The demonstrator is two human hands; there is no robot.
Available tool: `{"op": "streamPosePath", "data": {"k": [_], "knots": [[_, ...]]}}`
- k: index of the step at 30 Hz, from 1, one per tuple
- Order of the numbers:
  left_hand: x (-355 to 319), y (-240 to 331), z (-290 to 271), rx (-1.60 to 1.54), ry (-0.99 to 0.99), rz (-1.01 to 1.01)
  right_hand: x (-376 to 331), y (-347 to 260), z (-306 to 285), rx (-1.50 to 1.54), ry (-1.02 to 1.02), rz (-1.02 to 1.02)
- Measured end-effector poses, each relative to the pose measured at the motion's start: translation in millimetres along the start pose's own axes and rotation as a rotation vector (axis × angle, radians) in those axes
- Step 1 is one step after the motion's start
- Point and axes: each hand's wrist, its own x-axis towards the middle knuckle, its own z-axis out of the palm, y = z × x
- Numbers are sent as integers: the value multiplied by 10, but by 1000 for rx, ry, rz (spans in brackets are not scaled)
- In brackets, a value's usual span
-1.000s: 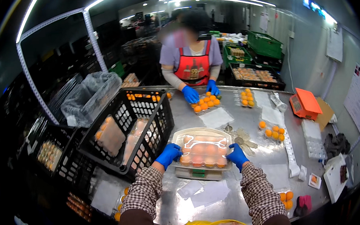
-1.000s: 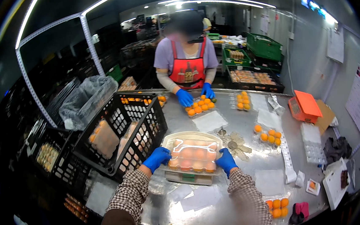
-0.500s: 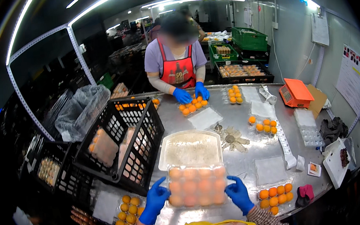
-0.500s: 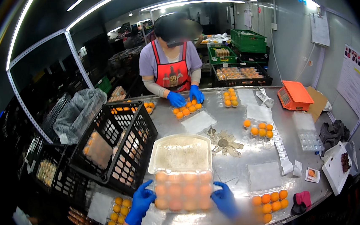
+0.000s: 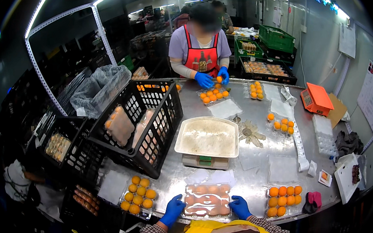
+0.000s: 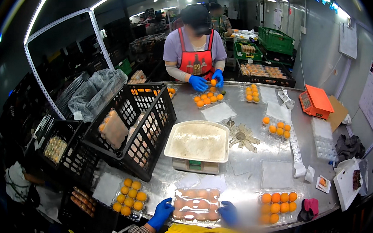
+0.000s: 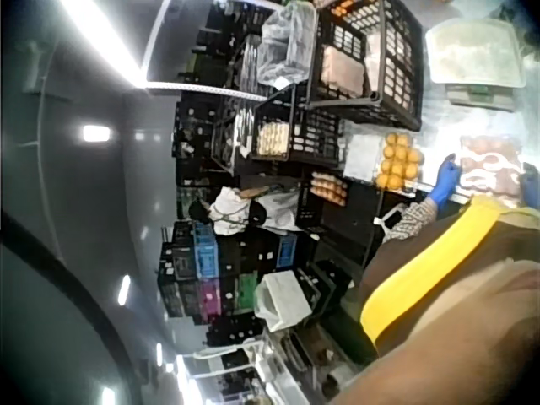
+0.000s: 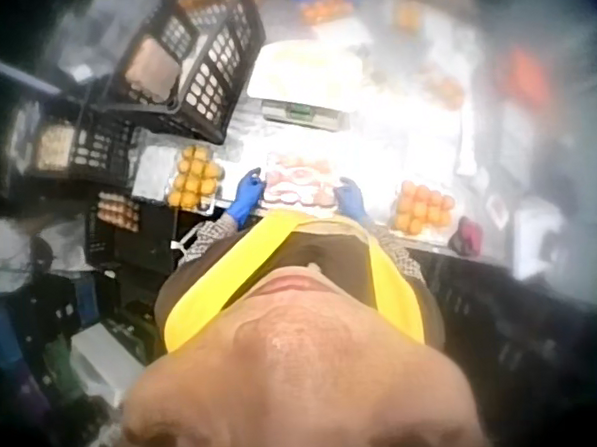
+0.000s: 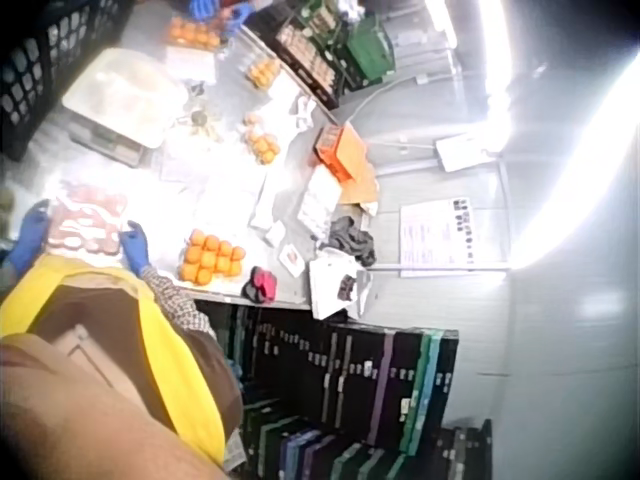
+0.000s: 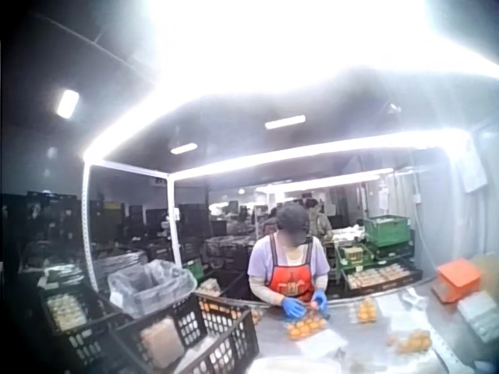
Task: The person places persimmons into plastic trays, wipes down a tray with a cloth, applies a clear plastic wrap to the tray, and attaches a label to the packaging.
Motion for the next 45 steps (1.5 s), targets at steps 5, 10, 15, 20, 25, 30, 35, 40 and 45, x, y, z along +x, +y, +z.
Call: {"op": "streamPosePath", "data": {"k": [5,10,15,20,25,30,35,40,45], "knots": [[-92,-74,-62,22,60,-143,-277,-52,-70,28,-70,370],[-212,237,11,178,-168,-111,-19,712,-318,-50,-469,-8],[-62,105,22,104,-60,-155,-54,502,-28,215,-436,228],[-44,-50,230,-152,57,-124,-266,218,231,337,-87,298],[-112,17,260,-321,53,-298,-391,-114,358,-503,-111,-276],[-77,-199,376,-793,-208,-564,-261,3,249,-949,-18,-405],[-78,-68,477,-936,-200,-677,-153,117,235,-943,5,-354],[-79,-9,625,-840,-85,-653,402,948,123,257,-265,54],[-229,-165,747,-829,7,-632,407,1224,173,140,-276,-140]]}}
